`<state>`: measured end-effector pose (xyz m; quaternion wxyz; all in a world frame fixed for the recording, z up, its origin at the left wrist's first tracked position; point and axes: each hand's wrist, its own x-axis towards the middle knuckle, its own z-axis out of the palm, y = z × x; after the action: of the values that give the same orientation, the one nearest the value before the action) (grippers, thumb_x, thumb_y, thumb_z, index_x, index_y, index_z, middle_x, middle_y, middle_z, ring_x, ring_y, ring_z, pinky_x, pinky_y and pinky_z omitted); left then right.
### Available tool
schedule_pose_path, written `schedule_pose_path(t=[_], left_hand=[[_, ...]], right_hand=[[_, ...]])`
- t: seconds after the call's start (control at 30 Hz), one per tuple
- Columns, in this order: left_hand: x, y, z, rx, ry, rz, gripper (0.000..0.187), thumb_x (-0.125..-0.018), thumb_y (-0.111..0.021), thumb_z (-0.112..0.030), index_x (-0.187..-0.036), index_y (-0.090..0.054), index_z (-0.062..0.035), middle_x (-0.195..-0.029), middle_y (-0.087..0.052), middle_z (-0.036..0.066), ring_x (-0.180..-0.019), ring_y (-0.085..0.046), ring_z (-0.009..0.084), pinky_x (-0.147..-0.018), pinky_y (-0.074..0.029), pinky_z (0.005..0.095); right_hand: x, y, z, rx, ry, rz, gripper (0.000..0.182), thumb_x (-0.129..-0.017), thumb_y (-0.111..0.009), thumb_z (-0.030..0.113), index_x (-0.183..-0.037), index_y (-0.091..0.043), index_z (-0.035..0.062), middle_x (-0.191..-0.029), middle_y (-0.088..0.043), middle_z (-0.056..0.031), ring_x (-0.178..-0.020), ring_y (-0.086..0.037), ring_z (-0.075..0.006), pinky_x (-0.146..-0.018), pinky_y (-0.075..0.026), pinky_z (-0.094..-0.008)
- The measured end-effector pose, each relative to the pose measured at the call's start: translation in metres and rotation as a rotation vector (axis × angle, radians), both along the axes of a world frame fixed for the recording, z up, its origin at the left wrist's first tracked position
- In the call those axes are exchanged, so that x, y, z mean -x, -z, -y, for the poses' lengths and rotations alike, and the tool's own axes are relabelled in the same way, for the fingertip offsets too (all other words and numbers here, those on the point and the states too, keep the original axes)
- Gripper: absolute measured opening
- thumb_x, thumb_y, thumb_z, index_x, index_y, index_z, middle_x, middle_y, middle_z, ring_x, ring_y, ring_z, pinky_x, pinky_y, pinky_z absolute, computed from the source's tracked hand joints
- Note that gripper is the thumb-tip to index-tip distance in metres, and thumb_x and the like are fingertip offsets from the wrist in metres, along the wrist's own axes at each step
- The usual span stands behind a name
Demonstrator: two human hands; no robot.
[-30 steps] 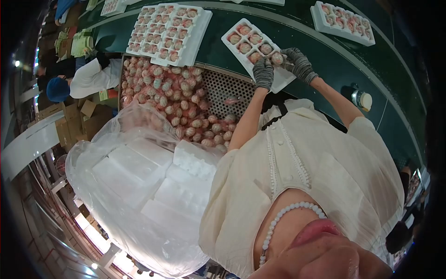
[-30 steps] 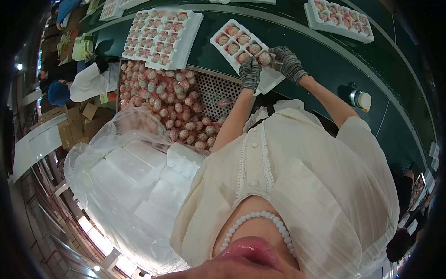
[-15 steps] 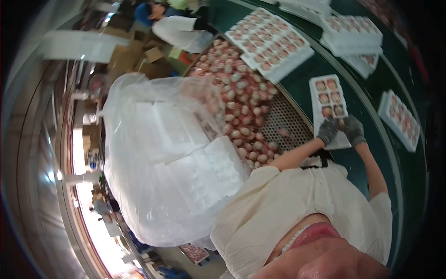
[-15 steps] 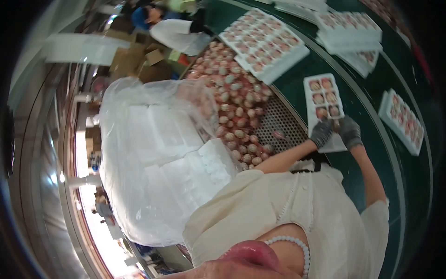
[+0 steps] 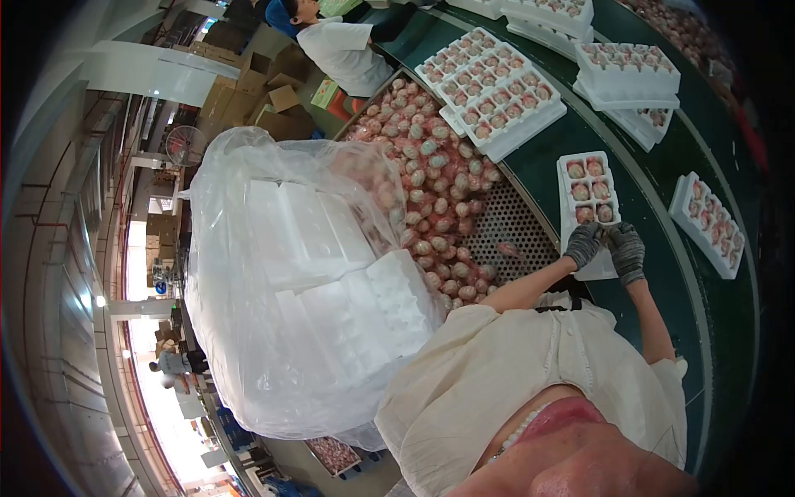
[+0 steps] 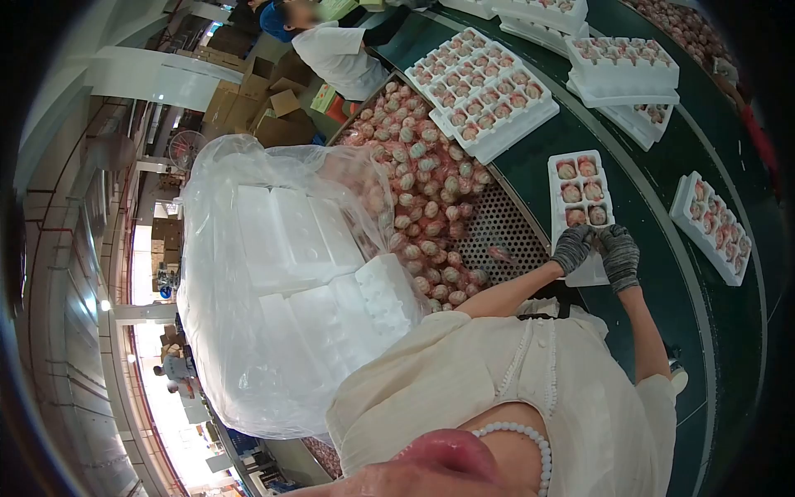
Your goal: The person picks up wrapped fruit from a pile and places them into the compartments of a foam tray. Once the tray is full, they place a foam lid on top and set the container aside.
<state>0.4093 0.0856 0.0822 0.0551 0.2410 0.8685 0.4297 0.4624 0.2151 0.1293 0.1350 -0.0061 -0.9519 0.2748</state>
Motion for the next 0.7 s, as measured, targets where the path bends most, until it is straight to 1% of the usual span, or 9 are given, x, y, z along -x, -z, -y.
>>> schedule_pose_path(t=[0.2,0.3,0.33,0.37,0.47,0.5,0.53,0.57,0.7], left_hand=[[-0.001,0.011,0.005,0.023,0.165,-0.131,0.025,-0.076,-0.044,-0.011,-0.098,-0.049,-0.0025,-0.085,-0.053,0.018,-0.075,-0.053,0.0331,-0.065,-0.043,0.0398],[0.011,0.053,0.005,0.119,0.392,-0.119,0.028,-0.077,-0.042,-0.010,-0.103,-0.046,-0.0013,-0.085,-0.053,0.013,-0.072,-0.054,0.0278,-0.063,-0.044,0.0353],[0.013,0.068,0.005,-0.033,0.418,-0.317,0.027,-0.077,-0.041,-0.009,-0.103,-0.046,-0.0016,-0.083,-0.053,0.010,-0.069,-0.054,0.0255,-0.062,-0.044,0.0321],[0.009,0.051,0.008,0.158,0.379,-0.141,0.027,-0.075,-0.042,-0.009,-0.101,-0.049,-0.0026,-0.078,-0.055,0.013,-0.070,-0.055,0.0269,-0.063,-0.045,0.0328],[0.010,0.040,0.010,-0.010,0.196,-0.200,0.024,-0.071,-0.048,-0.007,-0.092,-0.058,-0.0026,-0.082,-0.060,0.015,-0.072,-0.057,0.0290,-0.068,-0.045,0.0331],[0.009,0.030,0.005,-0.034,0.130,-0.031,0.020,-0.074,-0.051,-0.009,-0.091,-0.059,-0.0020,-0.081,-0.060,0.015,-0.070,-0.058,0.0262,-0.068,-0.045,0.0316],[0.008,0.025,0.002,-0.069,0.081,0.086,0.018,-0.076,-0.050,-0.010,-0.088,-0.059,-0.0004,-0.078,-0.060,0.015,-0.069,-0.058,0.0228,-0.067,-0.045,0.0306],[0.006,0.010,0.000,-0.024,0.104,-0.045,0.017,-0.076,-0.051,-0.010,-0.086,-0.060,0.0006,-0.076,-0.060,0.016,-0.068,-0.058,0.0232,-0.066,-0.045,0.0311],[0.007,0.016,0.001,-0.042,0.092,-0.025,0.016,-0.074,-0.052,-0.010,-0.085,-0.060,-0.0005,-0.076,-0.058,0.018,-0.069,-0.056,0.0287,-0.067,-0.044,0.0341]], right_hand=[[0.005,-0.008,-0.002,0.120,0.012,0.019,0.017,-0.065,-0.061,0.021,-0.076,-0.058,0.0081,-0.075,-0.051,-0.0112,-0.073,-0.050,-0.0293,-0.063,-0.041,-0.0377],[0.014,0.018,-0.015,0.153,0.078,0.117,0.024,-0.068,-0.059,0.028,-0.069,-0.053,0.0057,-0.074,-0.049,-0.0171,-0.072,-0.049,-0.0340,-0.062,-0.039,-0.0415],[0.020,0.045,-0.024,0.150,0.089,0.093,0.023,-0.068,-0.057,0.028,-0.070,-0.053,0.0048,-0.073,-0.050,-0.0178,-0.070,-0.049,-0.0351,-0.060,-0.039,-0.0418],[0.023,0.039,-0.024,0.172,0.126,0.105,0.022,-0.067,-0.056,0.025,-0.069,-0.054,0.0040,-0.072,-0.052,-0.0180,-0.068,-0.050,-0.0350,-0.060,-0.040,-0.0412],[0.027,0.049,-0.032,0.280,0.107,0.230,0.025,-0.063,-0.059,0.026,-0.077,-0.060,0.0052,-0.076,-0.058,-0.0141,-0.072,-0.056,-0.0289,-0.065,-0.044,-0.0361],[0.027,0.031,-0.029,0.388,0.155,0.305,0.024,-0.064,-0.060,0.025,-0.078,-0.061,0.0050,-0.074,-0.060,-0.0116,-0.067,-0.056,-0.0252,-0.064,-0.044,-0.0347],[0.028,0.029,-0.031,0.656,0.170,0.418,0.024,-0.068,-0.064,0.026,-0.080,-0.062,0.0052,-0.070,-0.060,-0.0078,-0.063,-0.055,-0.0172,-0.061,-0.044,-0.0313],[0.024,0.034,-0.035,0.968,0.137,0.448,0.022,-0.072,-0.063,0.026,-0.081,-0.062,0.0056,-0.068,-0.059,-0.0049,-0.063,-0.052,-0.0106,-0.059,-0.043,-0.0271],[0.015,0.048,-0.037,1.174,0.203,0.369,0.024,-0.076,-0.059,0.027,-0.086,-0.061,0.0057,-0.073,-0.059,-0.0038,-0.065,-0.051,-0.0089,-0.062,-0.044,-0.0246]])
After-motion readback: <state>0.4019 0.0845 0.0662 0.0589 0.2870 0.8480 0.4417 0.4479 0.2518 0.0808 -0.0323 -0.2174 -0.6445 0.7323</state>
